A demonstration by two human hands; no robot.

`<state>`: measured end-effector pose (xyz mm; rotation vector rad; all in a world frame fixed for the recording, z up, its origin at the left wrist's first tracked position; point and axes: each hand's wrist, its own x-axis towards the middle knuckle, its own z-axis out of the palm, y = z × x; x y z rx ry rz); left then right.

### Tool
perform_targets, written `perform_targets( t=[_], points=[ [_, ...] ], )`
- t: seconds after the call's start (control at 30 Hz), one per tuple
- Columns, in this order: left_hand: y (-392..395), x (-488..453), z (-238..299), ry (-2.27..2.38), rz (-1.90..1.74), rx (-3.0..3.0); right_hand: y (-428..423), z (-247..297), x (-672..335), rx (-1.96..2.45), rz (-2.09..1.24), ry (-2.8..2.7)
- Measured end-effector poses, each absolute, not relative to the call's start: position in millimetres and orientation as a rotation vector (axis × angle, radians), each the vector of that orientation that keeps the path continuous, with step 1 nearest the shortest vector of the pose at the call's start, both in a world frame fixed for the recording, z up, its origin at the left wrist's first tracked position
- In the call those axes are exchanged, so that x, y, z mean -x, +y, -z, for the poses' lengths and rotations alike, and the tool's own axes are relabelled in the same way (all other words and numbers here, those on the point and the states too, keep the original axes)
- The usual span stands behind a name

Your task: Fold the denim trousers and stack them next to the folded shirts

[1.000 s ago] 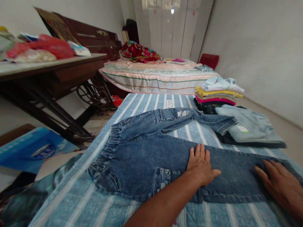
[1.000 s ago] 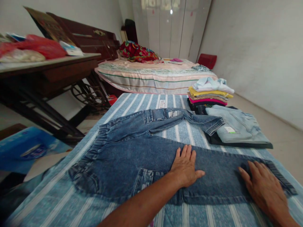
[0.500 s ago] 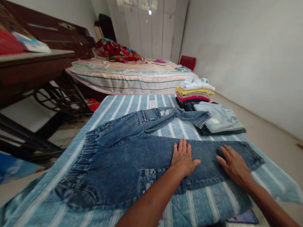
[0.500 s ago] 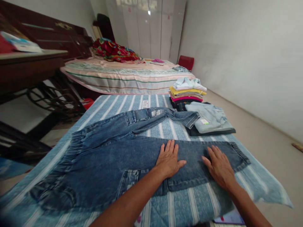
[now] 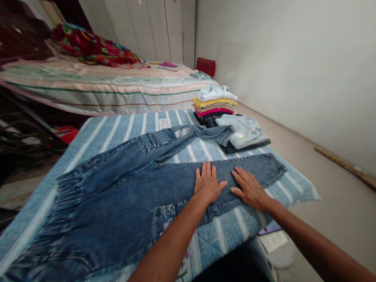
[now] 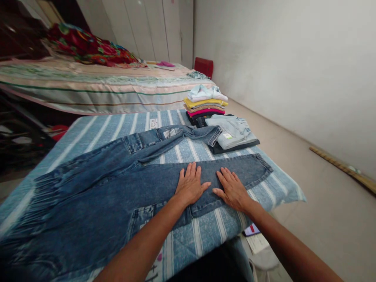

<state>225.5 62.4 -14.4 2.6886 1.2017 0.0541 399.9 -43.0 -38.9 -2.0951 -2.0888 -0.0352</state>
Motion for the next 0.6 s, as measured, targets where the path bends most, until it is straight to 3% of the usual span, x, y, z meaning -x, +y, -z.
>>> perform_targets(
  t=[0.37,0.6],
  points=[
    [60.6,-219.2,13.3,1.192,-0.115,-2.656,15.1,42.1,-363.5,2.011,-0.117,-2.0],
    [58.5,-218.4,13.6,1.171,-0.092,-2.601,17.4,51.5,-374.8,2.021,-0.023,-2.019]
  ],
)
